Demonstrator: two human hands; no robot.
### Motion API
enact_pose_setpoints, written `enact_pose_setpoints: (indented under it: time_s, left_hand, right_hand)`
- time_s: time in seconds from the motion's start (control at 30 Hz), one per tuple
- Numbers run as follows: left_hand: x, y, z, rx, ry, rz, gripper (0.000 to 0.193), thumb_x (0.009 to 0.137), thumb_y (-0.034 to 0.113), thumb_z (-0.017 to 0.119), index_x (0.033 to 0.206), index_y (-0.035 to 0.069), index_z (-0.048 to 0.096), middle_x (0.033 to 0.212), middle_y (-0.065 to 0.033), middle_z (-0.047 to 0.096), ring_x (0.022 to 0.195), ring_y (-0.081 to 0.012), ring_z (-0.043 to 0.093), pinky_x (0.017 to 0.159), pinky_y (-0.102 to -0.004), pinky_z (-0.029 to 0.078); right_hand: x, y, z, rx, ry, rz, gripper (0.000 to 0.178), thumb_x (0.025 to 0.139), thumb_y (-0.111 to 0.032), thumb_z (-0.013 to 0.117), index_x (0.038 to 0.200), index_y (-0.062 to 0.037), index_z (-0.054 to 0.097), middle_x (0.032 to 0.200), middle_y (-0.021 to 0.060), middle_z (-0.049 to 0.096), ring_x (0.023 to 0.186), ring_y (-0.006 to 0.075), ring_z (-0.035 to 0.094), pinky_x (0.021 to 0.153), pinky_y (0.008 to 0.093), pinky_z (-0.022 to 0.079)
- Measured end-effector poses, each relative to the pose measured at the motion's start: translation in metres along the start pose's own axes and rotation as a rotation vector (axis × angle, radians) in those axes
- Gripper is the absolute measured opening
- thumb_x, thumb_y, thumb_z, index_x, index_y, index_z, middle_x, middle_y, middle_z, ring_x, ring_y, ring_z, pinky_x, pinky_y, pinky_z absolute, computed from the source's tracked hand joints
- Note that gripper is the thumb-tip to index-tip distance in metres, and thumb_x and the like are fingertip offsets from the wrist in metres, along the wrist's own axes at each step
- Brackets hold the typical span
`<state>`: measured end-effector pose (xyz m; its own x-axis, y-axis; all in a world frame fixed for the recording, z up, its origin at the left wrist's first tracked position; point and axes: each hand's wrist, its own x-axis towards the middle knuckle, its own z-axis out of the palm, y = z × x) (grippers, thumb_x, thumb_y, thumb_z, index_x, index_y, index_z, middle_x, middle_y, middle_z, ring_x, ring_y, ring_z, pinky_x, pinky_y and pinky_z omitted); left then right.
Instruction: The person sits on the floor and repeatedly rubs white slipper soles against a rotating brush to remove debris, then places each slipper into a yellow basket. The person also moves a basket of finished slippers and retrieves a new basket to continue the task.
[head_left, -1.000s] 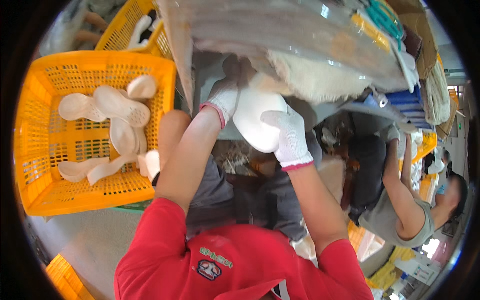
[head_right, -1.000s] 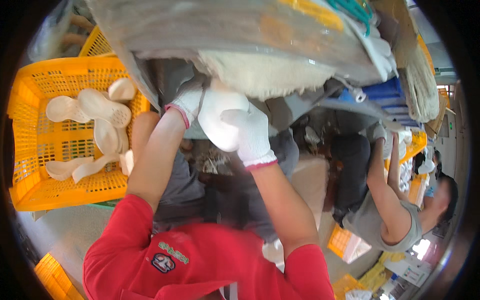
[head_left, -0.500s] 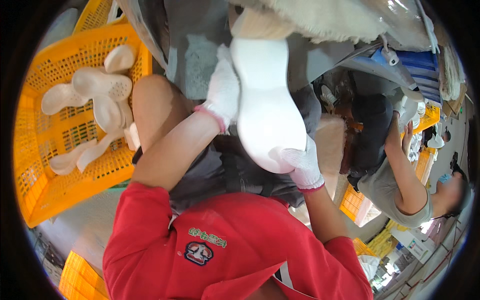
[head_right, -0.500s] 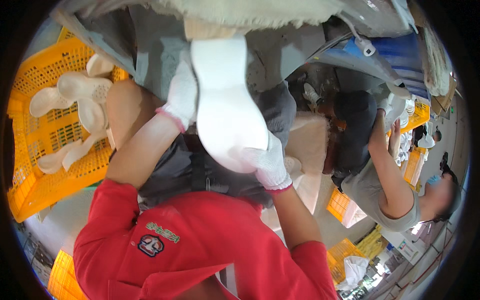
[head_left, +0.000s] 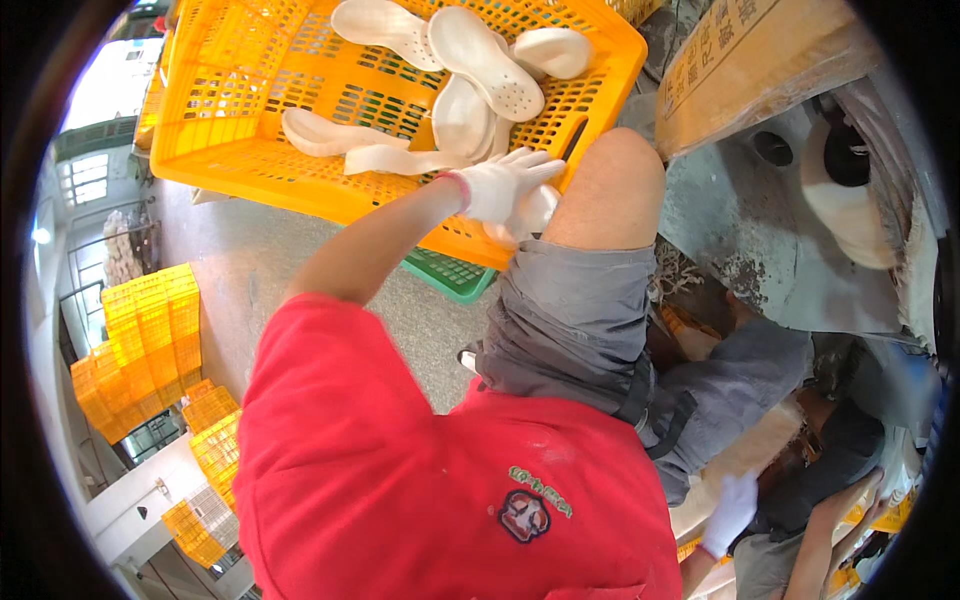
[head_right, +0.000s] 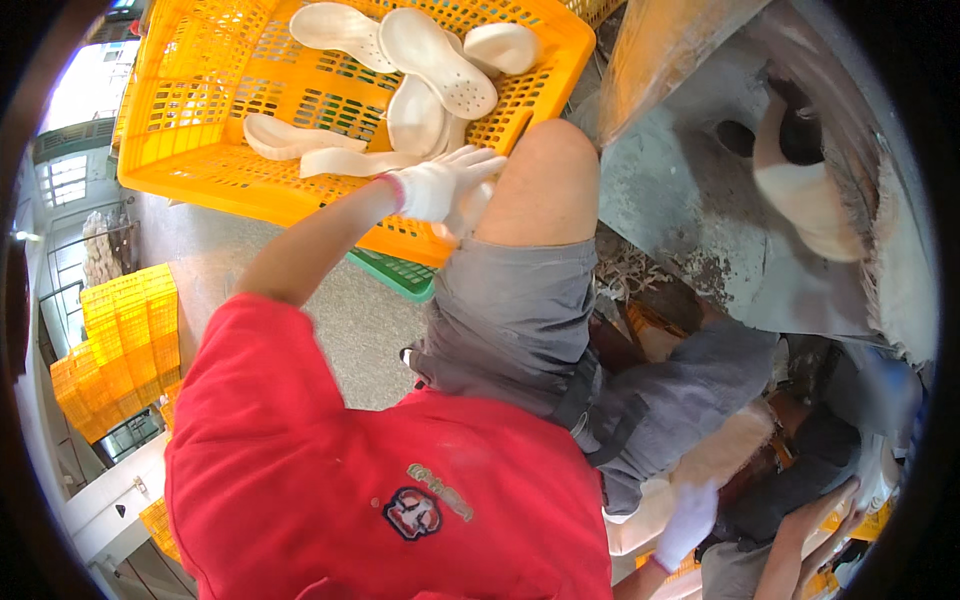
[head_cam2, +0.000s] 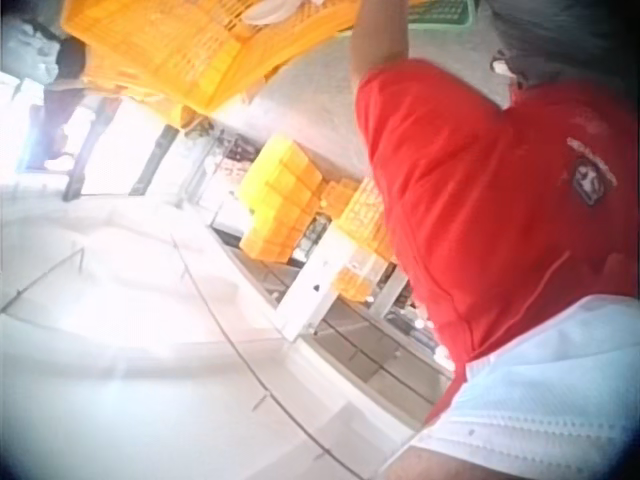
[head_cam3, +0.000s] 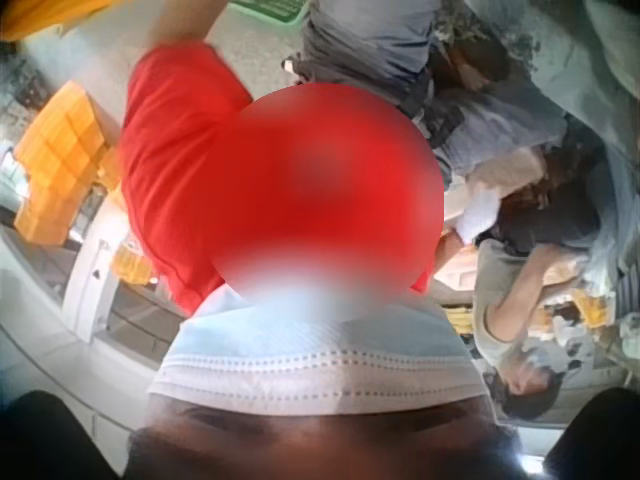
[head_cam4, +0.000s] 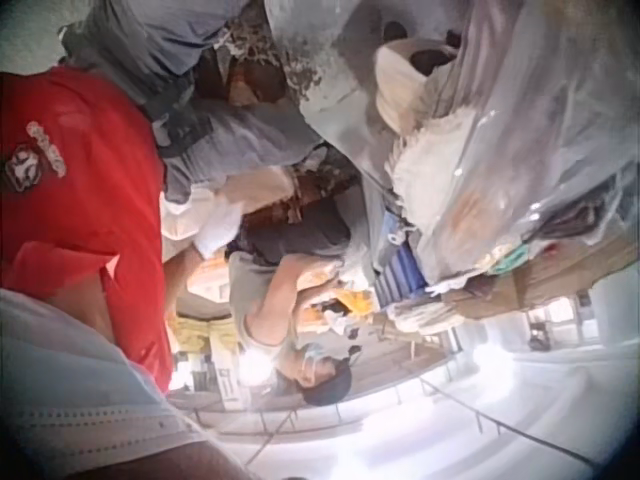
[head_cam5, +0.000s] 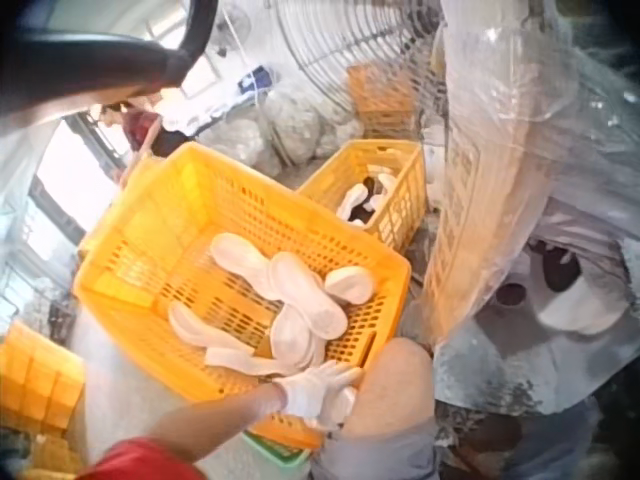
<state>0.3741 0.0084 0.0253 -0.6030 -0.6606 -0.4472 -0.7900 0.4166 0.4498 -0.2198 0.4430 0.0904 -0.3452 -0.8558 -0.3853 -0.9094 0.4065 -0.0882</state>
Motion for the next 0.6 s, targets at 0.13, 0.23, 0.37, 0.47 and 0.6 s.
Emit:
enact_pose_setpoints:
  time_s: [0.13,0.23,0.37,0.47,0.6]
  left_hand:
    - [-0.005,-0.004,-0.040,-0.011,-0.300,-0.022,0.051,0.095,0.031,0.079,0.139,0.010,0.067,0.124,-0.0122,0.079,0.113,-0.0337,0.076,0.099,-0.0428,0.057]
    - [-0.046,0.022,-0.110,-0.073,-0.098,-0.241,0.039,0.100,0.022,0.071,0.136,0.006,0.070,0.115,-0.0082,0.080,0.104,-0.0267,0.076,0.095,-0.0375,0.060]
    - [-0.076,0.125,-0.120,-0.921,0.718,0.064,0.024,0.096,0.015,0.073,0.118,0.004,0.074,0.091,-0.0050,0.074,0.084,-0.0245,0.073,0.082,-0.0345,0.061]
    - [-0.045,0.232,-0.055,-0.809,0.455,0.522,0.028,0.094,0.026,0.075,0.113,0.006,0.075,0.100,-0.0102,0.075,0.097,-0.0306,0.072,0.093,-0.0421,0.057]
    - [0.018,0.310,0.007,-0.717,0.429,0.957,0.034,0.092,0.037,0.078,0.107,0.007,0.076,0.107,-0.0151,0.074,0.109,-0.0380,0.070,0.099,-0.0483,0.055]
  right_hand:
    - [0.065,-0.090,-0.052,0.507,0.085,0.079,0.055,0.100,-0.011,0.070,0.152,0.0047,0.061,0.126,0.0181,0.074,0.114,0.0257,0.071,0.106,0.0370,0.053]
    - [0.091,-0.167,-0.082,0.612,0.080,-0.047,0.057,0.101,-0.011,0.070,0.155,0.0027,0.059,0.128,0.0153,0.073,0.116,0.0230,0.070,0.106,0.0360,0.054]
    - [0.094,-0.243,-0.102,1.129,-0.111,-0.109,0.061,0.111,-0.017,0.065,0.165,0.0022,0.047,0.148,0.0155,0.065,0.130,0.0243,0.064,0.108,0.0387,0.054]
    - [0.084,-0.260,-0.114,1.304,-0.296,-0.245,0.071,0.110,-0.047,0.064,0.160,0.0012,0.049,0.145,0.0151,0.066,0.129,0.0265,0.065,0.107,0.0427,0.054]
    - [0.067,-0.228,-0.129,0.925,0.117,-0.247,0.037,0.101,-0.013,0.070,0.134,0.0019,0.068,0.133,0.0152,0.073,0.120,0.0299,0.071,0.105,0.0421,0.054]
